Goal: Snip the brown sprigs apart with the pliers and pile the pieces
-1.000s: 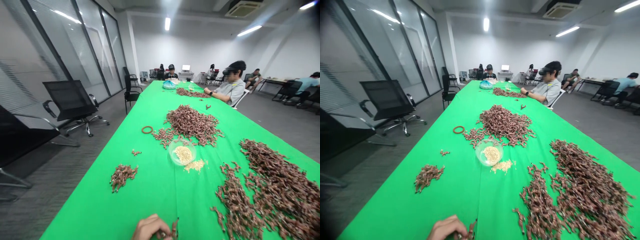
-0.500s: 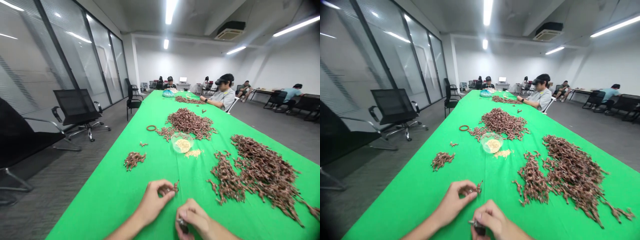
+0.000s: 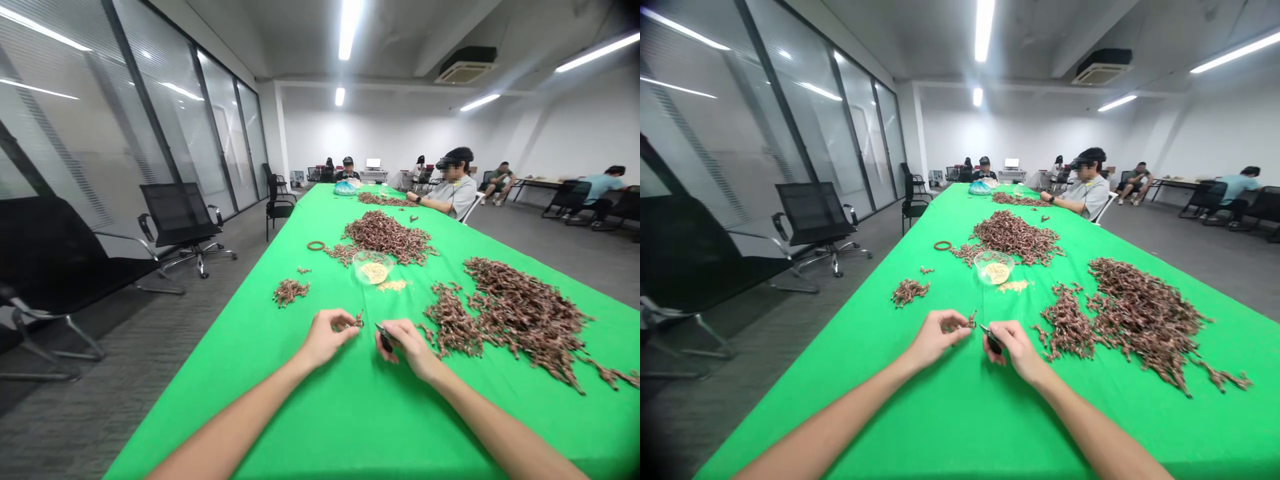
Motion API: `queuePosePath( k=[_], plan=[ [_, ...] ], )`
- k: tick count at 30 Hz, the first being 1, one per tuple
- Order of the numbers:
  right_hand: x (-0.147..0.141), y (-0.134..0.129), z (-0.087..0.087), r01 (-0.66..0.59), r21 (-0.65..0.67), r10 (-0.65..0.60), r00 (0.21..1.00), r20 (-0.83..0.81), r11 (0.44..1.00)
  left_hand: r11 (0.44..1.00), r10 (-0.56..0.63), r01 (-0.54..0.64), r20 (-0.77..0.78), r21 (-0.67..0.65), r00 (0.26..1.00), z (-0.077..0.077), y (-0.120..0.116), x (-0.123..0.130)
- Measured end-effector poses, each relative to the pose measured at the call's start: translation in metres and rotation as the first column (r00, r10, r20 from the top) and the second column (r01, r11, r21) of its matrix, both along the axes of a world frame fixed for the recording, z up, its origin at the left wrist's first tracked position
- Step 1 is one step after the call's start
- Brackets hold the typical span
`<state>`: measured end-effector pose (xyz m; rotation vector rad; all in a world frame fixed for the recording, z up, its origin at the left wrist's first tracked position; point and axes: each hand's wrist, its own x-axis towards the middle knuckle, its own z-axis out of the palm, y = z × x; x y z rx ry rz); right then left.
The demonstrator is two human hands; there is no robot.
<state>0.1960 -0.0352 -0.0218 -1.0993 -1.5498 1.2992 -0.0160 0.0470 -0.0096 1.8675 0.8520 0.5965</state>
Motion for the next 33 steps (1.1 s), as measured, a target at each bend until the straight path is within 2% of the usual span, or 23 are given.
queuePosePath(
  k=[9,15,24,33],
  plan=[
    [-0.006,0.004,0.017,0.021,0.133,-0.045,0.983,0.18,0.991,0.995,-0.047,0.058,0.12,-0.083,0.992,0.007,-0.001,-0.008],
    [-0.016,0.021,0.031,0.076,0.29,-0.152,0.957,0.249,0.954,0.987,-0.029,0.061,0.215,-0.147,0.976,0.016,-0.001,-0.018],
    [-0.033,0.028,0.014,0.152,0.381,-0.267,0.925,0.27,0.912,0.972,0.089,-0.006,0.341,-0.236,0.936,0.014,0.023,-0.013],
    [-0.033,0.024,0.013,0.093,0.427,-0.248,0.913,0.323,0.9,0.933,0.145,0.002,0.381,-0.361,0.913,0.009,0.036,-0.013]
  ],
)
